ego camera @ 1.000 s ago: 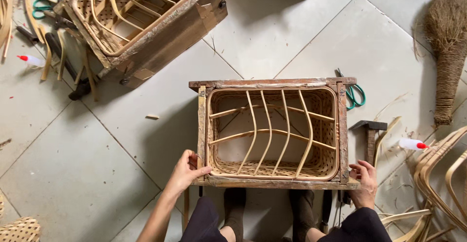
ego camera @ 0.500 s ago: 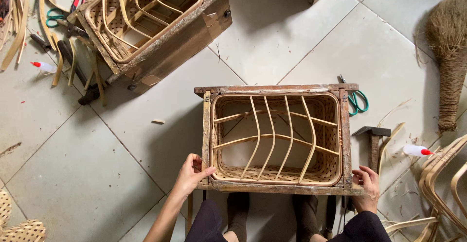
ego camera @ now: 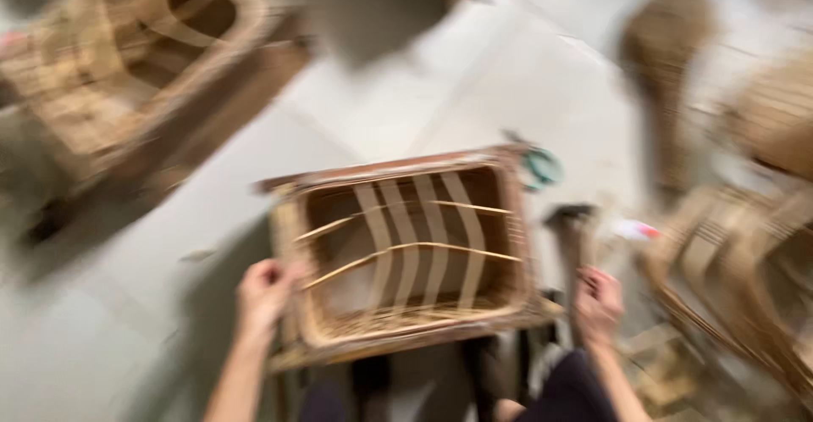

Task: The person weaves a rectangular basket by inserting thin bamboo strips into a wooden mold. They use scissors to trim excess material, a hammer to secure the strips, and glue to bond joints. The basket gradually takes shape as more strips are added and adjusted.

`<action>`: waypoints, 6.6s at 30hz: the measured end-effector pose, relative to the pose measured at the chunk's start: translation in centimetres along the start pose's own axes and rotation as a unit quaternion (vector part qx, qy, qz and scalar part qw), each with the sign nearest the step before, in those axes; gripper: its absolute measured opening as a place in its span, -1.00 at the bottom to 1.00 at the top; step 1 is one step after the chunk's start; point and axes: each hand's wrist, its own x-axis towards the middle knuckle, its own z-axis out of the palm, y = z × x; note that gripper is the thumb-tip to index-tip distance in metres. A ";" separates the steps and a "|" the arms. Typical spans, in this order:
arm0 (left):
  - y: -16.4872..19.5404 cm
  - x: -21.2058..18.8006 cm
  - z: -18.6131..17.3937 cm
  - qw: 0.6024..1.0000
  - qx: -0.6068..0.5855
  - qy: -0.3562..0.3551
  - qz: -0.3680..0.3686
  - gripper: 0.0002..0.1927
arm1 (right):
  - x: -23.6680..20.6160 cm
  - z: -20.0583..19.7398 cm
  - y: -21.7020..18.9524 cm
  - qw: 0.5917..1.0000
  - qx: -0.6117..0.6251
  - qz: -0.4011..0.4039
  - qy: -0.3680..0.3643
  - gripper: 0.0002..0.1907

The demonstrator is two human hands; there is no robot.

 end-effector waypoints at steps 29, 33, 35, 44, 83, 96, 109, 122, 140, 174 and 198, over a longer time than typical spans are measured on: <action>-1.8 -4.0 2.0 0.988 0.128 0.063 0.053 -0.32 | 9.0 -1.5 -1.7 0.956 0.204 0.199 -0.065 -0.44; -1.2 -4.3 2.2 0.982 0.144 0.072 0.104 -0.32 | 7.6 -1.4 -8.3 0.986 0.089 0.096 -0.107 -0.43; -0.9 -4.4 2.1 0.989 0.133 0.048 0.035 -0.30 | 7.7 -1.2 -10.3 0.997 0.043 -0.027 -0.064 -0.45; -0.5 -4.1 2.1 0.984 0.168 0.048 0.026 -0.25 | 9.5 -0.3 -13.5 0.991 -0.028 -0.114 -0.062 -0.50; -0.3 -3.8 2.3 0.988 0.154 0.031 -0.014 -0.27 | 9.4 -2.1 -13.2 0.983 -0.046 -0.135 -0.111 -0.57; 0.6 -4.1 2.3 0.989 0.145 0.034 -0.019 -0.28 | 8.2 -3.0 -13.1 0.985 -0.038 -0.130 -0.109 -0.55; -0.1 -3.9 2.2 0.988 0.147 0.040 -0.006 -0.24 | 7.3 -3.9 -12.9 0.982 -0.054 -0.136 -0.123 -0.55; 0.7 -4.2 2.3 0.989 0.141 0.033 -0.017 -0.25 | 6.1 -5.1 -13.3 0.983 -0.053 -0.133 -0.116 -0.54; 1.2 -4.6 2.2 0.987 0.158 0.037 0.004 -0.23 | 1.9 -6.4 -9.2 0.978 -0.076 -0.145 -0.131 -0.50; 1.1 -4.9 2.0 0.987 0.156 0.032 0.002 -0.21 | 0.5 -9.8 -9.0 0.946 0.000 -0.222 -0.237 -0.42; 1.4 -5.1 2.0 0.990 0.135 0.033 0.022 -0.22 | 5.4 -12.2 -11.0 0.864 -0.109 -0.345 -0.350 -0.32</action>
